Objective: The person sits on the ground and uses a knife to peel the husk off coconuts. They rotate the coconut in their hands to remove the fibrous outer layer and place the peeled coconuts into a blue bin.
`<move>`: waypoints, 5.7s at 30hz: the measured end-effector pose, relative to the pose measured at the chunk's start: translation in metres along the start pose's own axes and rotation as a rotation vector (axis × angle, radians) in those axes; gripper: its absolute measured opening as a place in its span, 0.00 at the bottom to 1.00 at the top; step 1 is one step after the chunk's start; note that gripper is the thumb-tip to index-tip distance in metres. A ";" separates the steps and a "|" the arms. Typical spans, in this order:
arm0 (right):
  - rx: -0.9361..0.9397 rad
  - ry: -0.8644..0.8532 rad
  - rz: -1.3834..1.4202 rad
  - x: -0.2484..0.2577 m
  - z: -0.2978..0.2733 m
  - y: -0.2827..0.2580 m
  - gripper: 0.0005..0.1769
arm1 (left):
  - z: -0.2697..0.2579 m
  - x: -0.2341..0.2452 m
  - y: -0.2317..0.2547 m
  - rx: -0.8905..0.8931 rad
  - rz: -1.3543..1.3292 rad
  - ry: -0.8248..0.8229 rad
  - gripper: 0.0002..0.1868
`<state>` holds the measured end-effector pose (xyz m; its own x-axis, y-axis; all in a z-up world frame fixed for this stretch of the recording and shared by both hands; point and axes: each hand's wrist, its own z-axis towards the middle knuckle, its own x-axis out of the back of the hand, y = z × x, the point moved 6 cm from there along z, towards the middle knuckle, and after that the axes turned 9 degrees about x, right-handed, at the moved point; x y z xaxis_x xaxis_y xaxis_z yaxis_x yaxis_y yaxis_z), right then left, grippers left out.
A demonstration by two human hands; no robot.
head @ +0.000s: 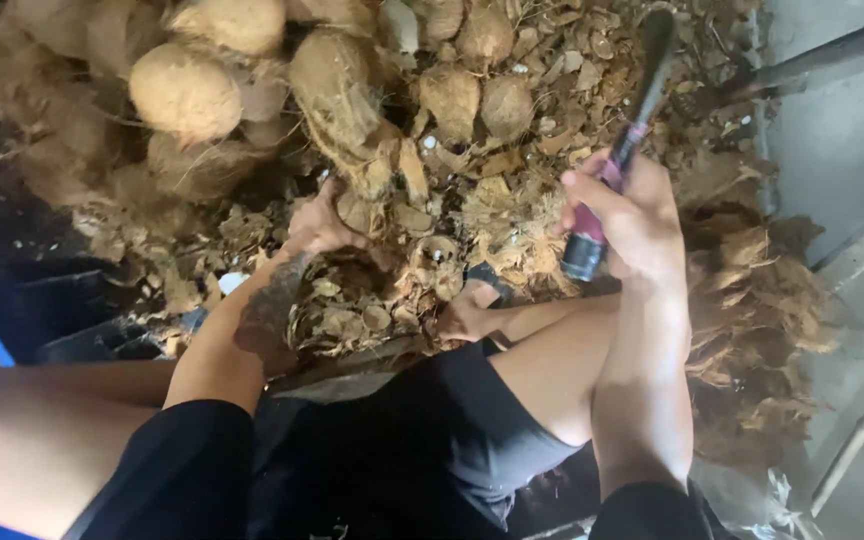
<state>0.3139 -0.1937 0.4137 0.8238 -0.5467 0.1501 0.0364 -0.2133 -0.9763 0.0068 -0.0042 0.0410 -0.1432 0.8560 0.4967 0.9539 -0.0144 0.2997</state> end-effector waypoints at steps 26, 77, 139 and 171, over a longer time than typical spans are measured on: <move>0.390 -0.486 0.127 -0.213 -0.141 0.030 0.09 | -0.323 0.110 -0.039 -0.273 -1.367 -0.406 0.61; -0.197 -0.575 -0.504 -0.238 -0.182 0.089 0.10 | -0.229 0.067 -0.088 -0.171 -1.900 -0.023 0.55; 0.185 -0.262 0.931 -0.335 -0.091 0.107 0.40 | -0.212 0.060 -0.096 -1.492 -0.788 0.285 0.54; 0.387 0.910 1.054 0.096 0.049 0.156 0.24 | -0.220 0.026 -0.059 -0.774 -1.118 -0.450 0.39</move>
<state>0.4268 -0.2400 0.2684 -0.0702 -0.6556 -0.7519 -0.0795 0.7550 -0.6509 -0.1117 -0.0947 0.2156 -0.4759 0.6911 -0.5439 -0.0046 0.6165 0.7874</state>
